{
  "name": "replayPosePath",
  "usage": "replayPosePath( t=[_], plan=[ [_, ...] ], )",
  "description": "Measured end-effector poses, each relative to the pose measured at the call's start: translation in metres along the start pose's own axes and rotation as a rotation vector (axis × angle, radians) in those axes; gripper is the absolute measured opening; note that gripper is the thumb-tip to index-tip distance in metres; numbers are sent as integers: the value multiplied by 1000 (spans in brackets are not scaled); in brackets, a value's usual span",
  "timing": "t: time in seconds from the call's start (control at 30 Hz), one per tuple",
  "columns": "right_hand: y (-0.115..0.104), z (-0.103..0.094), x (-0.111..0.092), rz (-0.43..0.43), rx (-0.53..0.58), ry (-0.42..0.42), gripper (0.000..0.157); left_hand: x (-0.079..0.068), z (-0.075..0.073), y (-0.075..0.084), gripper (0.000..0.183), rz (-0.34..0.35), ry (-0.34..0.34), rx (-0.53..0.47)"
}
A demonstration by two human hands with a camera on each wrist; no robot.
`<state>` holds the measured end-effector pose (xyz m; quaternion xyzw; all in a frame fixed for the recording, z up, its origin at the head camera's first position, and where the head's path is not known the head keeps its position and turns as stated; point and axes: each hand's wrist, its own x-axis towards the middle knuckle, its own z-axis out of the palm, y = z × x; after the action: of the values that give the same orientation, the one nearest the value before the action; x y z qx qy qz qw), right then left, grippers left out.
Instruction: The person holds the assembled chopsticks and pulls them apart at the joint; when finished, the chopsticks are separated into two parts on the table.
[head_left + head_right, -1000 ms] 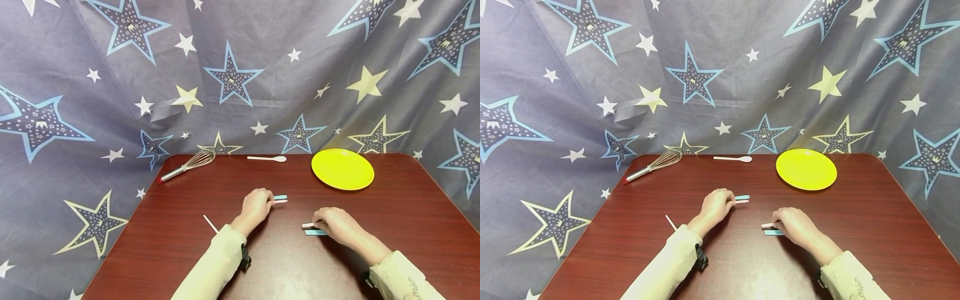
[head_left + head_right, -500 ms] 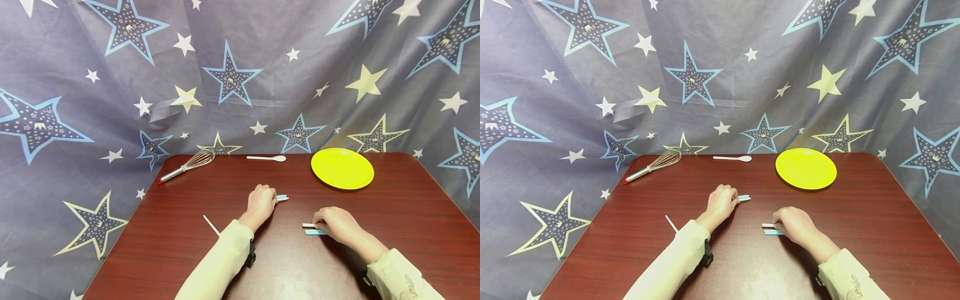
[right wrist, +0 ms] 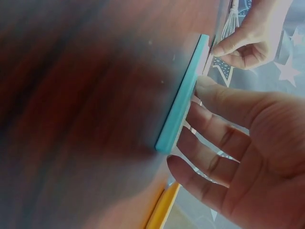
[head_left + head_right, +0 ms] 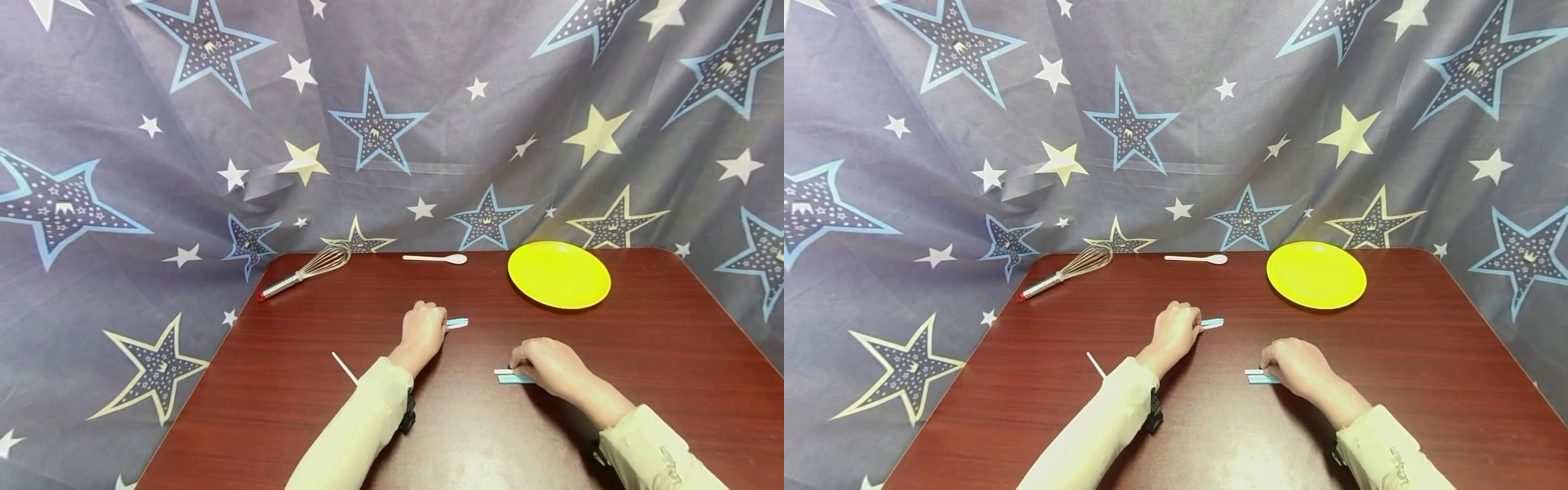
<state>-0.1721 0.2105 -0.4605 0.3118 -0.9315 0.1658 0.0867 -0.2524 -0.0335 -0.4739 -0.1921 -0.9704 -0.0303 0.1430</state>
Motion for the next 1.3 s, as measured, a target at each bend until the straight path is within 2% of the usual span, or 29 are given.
replayPosePath(
  t=[0.5,0.93,1.3],
  plan=[
    [1,1,-2,29,2,14,31,5,2,5,6,-4,-36,78],
    [4,3,-4,10,14,27,32,9,1,8,6,-5,-24,94],
    [5,1,-5,3,16,23,29,6,-3,6,9,-14,-22,91]
  ],
)
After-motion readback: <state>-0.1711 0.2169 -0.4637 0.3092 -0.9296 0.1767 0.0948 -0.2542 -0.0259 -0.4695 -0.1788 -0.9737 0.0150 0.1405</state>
